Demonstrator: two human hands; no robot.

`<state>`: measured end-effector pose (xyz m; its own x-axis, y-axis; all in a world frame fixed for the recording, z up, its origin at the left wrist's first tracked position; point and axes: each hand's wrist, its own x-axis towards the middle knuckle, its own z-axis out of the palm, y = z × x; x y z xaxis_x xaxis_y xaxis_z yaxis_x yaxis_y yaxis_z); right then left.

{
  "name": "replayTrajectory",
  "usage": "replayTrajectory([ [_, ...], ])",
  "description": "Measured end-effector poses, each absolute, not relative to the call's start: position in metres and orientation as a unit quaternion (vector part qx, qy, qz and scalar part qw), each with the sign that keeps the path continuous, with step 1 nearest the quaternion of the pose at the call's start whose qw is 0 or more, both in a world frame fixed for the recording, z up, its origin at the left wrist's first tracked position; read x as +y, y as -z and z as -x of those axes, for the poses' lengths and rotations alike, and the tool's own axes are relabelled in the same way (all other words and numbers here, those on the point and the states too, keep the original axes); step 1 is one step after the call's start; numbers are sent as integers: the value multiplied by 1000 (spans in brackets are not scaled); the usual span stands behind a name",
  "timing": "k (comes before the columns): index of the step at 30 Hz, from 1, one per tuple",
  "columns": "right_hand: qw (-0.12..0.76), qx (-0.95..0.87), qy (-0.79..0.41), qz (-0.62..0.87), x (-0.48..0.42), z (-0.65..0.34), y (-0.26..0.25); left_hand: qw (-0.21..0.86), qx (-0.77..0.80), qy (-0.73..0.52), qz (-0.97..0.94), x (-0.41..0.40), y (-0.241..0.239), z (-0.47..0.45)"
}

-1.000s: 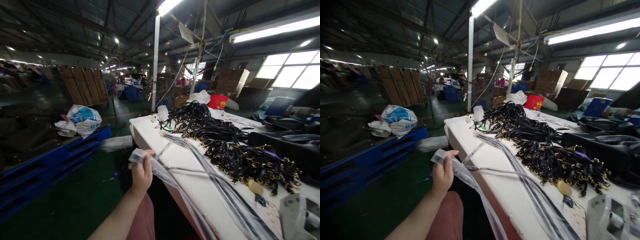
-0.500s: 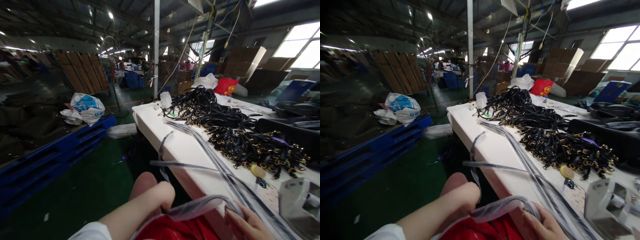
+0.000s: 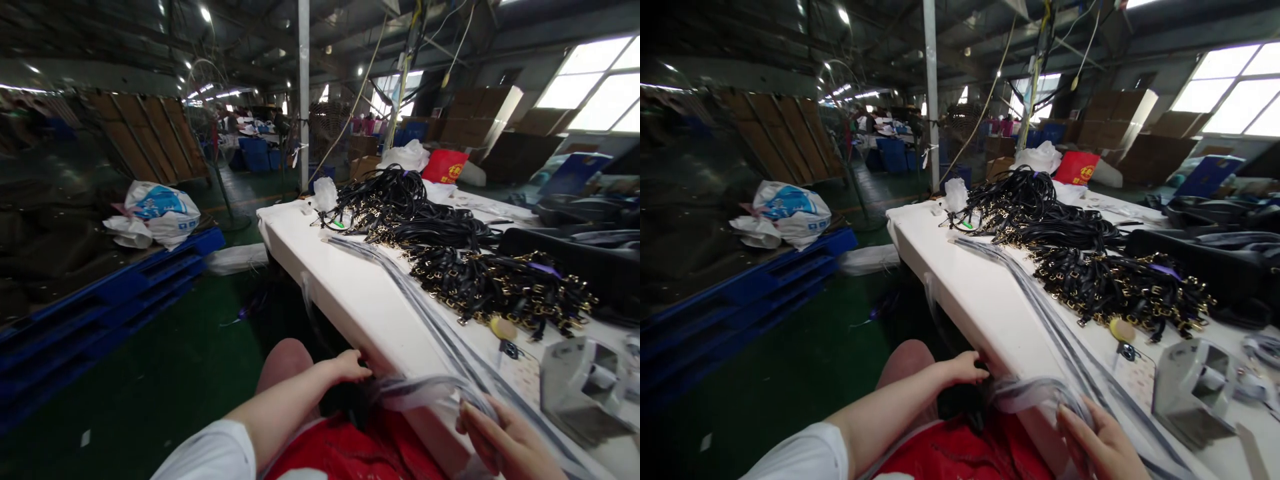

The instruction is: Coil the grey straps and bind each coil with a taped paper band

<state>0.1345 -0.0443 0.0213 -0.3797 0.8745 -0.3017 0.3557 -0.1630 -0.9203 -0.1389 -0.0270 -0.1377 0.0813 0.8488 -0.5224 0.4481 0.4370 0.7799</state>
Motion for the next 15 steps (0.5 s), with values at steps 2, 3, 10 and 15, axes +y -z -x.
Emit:
replayTrajectory([
  [2,247,-592,-572,512,-43,-136,-17,583,614,-186,-499,-32,149,123],
  [3,254,-586,-572,514,-42,-136,-13,598,599,-184,-500,-36,154,115],
  [10,272,-540,-590,535,-12,-143,33,625,558,-102,-536,-69,178,78],
  [15,330,-487,-634,502,-3,-160,58,567,652,-110,-491,-84,185,86],
])
